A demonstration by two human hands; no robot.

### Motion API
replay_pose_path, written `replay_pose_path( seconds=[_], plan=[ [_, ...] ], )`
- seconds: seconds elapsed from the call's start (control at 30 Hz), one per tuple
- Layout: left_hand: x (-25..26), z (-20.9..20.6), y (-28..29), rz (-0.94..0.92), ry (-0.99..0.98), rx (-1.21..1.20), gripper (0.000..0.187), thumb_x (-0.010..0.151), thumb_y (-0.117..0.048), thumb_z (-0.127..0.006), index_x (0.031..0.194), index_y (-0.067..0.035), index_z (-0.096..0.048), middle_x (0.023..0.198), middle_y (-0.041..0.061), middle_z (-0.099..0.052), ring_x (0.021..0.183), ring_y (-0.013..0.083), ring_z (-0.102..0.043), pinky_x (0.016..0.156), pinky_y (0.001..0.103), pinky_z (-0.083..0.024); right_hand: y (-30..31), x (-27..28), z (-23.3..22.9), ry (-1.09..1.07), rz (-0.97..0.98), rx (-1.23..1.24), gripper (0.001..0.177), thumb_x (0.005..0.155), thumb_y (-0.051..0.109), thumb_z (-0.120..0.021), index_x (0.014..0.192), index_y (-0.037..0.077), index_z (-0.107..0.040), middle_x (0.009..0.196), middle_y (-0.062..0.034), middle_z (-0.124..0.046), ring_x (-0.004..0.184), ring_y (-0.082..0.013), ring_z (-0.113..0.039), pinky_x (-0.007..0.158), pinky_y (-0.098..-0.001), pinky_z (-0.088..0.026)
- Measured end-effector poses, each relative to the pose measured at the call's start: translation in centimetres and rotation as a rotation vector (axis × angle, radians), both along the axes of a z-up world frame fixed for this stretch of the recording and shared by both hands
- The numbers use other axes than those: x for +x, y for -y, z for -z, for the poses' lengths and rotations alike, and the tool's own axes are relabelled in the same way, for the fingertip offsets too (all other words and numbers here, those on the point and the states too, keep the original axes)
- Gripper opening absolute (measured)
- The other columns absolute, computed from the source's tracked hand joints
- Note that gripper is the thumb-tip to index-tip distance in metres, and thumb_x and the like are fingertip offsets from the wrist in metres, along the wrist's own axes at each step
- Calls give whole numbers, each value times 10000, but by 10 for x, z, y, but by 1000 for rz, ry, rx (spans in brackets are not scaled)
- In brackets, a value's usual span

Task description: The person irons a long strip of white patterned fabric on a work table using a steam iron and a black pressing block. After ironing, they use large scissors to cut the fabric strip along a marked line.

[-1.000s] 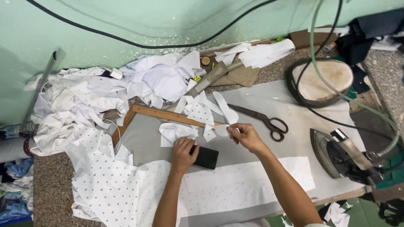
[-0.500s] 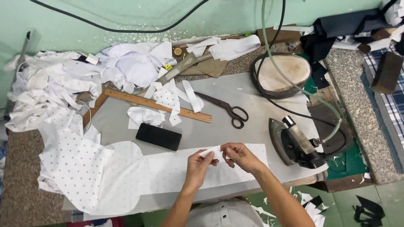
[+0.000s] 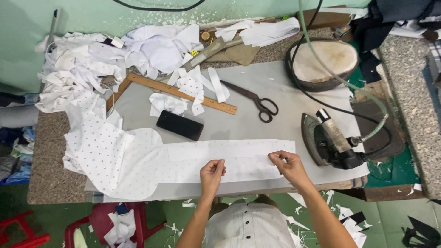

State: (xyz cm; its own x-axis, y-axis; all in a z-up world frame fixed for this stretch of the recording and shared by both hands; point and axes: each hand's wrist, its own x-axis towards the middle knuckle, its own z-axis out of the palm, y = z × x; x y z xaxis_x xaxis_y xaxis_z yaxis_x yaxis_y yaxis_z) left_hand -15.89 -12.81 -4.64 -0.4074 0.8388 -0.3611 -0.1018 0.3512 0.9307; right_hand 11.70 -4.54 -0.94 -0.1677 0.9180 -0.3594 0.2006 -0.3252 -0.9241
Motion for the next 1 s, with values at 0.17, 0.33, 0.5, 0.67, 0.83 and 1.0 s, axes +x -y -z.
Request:
replay_pose_path(
  seconds=[0.17,0.33,0.5,0.67,0.83,1.0],
  plan=[
    [-14,-35,26,327,-199,109,577,844,-182,-833,1324,-1,-568,1279,201,-580,1211,348,-557,954,431,-521,24,-74,-45,56,-295,-33,188,887,159,-767,992,20,-839,620,-128,-637,645,-207,-561,621,-360,-465],
    [-19,4,42,324,262,19,196,922,-69,-759,1089,29,-729,741,159,-753,611,154,-715,575,246,-592,42,-112,-42,24,-474,-48,190,885,165,-762,1007,42,-840,617,-128,-638,697,-212,-562,686,-373,-456],
    [-32,-47,-10,-63,304,-12,222,961,-67,-653,1145,51,-690,933,194,-748,730,199,-742,695,281,-625,40,-80,-18,-304,54,-324,772,1027,597,-397,1379,-81,-507,898,-126,-511,701,-225,-545,491,-350,-479],
    [-4,-67,-26,161,-366,267,609,880,-174,-788,1367,29,-484,1365,283,-493,1319,425,-469,1096,472,-413,34,-74,-22,-415,69,-285,978,975,745,-180,1479,-63,-404,1078,-157,-533,892,-243,-565,612,-366,-528],
    [47,-67,5,515,-344,291,572,747,-358,-898,1185,-81,-656,1180,67,-666,1125,285,-659,910,367,-557,36,-75,21,-542,4,-250,1105,885,828,17,1582,12,-247,1260,-178,-462,1023,-281,-524,729,-408,-510],
    [52,-60,7,331,-305,252,184,947,-111,-695,1119,-119,-761,1216,82,-646,1096,274,-702,856,370,-605,53,-87,4,-623,-138,-183,1185,784,916,30,1641,108,-91,1637,-213,-221,1456,-397,-279,1180,-573,-178]
  ],
)
